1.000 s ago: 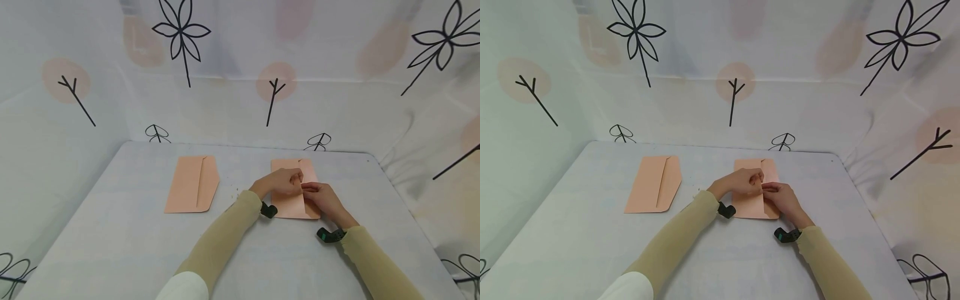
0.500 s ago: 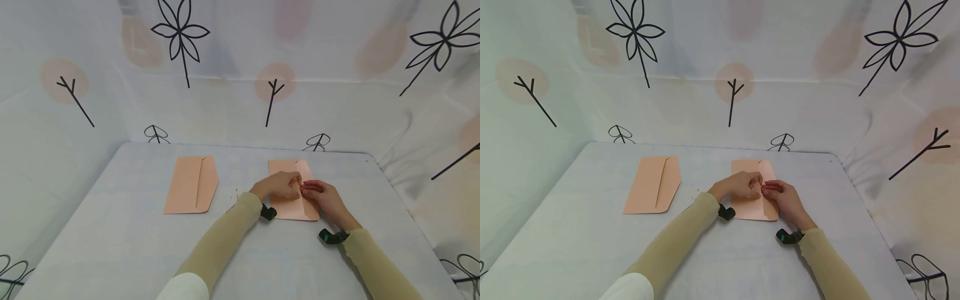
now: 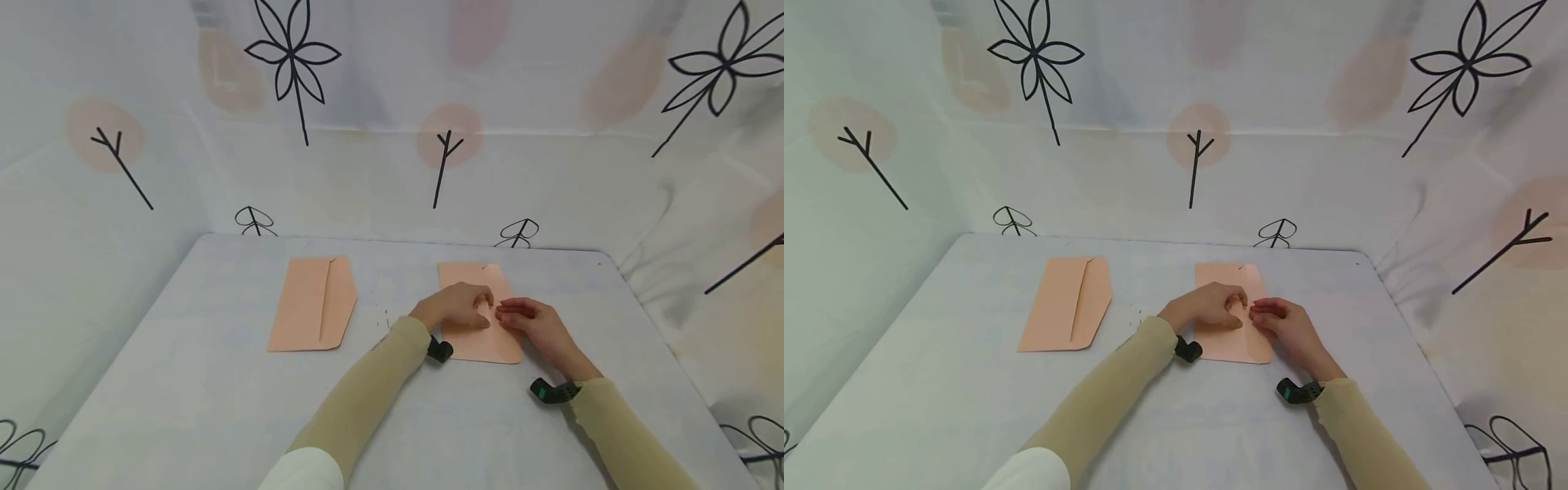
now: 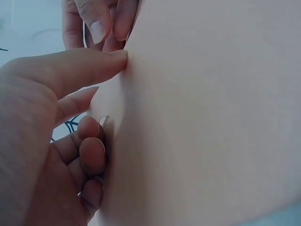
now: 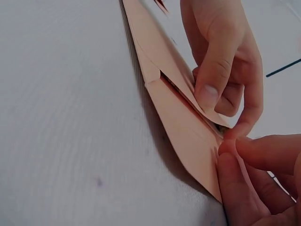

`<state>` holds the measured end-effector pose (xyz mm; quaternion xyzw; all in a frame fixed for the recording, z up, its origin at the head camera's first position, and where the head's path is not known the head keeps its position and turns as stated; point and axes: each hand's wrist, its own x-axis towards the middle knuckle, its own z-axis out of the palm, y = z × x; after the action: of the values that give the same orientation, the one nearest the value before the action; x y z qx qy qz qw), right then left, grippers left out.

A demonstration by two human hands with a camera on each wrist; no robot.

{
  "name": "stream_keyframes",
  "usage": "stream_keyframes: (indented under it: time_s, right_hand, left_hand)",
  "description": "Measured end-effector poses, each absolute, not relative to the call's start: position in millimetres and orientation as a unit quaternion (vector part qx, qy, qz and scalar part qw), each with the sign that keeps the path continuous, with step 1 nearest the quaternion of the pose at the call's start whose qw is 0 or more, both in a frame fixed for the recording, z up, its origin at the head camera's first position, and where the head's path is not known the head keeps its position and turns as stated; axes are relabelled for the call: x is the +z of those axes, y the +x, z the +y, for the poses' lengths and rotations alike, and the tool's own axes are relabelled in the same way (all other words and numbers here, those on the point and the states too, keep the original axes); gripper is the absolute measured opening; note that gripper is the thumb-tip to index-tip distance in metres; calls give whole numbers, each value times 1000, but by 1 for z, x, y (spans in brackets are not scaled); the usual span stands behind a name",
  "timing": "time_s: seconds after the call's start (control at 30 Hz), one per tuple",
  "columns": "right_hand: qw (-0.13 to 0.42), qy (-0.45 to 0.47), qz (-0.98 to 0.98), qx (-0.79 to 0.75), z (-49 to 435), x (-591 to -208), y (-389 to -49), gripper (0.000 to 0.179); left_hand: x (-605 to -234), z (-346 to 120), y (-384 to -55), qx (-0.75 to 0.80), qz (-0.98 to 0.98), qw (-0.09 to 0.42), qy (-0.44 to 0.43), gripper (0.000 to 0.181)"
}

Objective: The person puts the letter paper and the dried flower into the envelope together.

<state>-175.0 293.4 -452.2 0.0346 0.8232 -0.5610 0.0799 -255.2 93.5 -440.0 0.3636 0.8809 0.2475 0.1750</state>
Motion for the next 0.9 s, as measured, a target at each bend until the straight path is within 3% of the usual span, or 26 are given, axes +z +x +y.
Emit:
stream_keyframes:
  time_s: [0.9]
  right_hand:
    - [78, 10, 835, -544, 292, -447, -167, 40]
  left_hand:
    - [-438, 78, -256, 317, 846, 160, 398, 29]
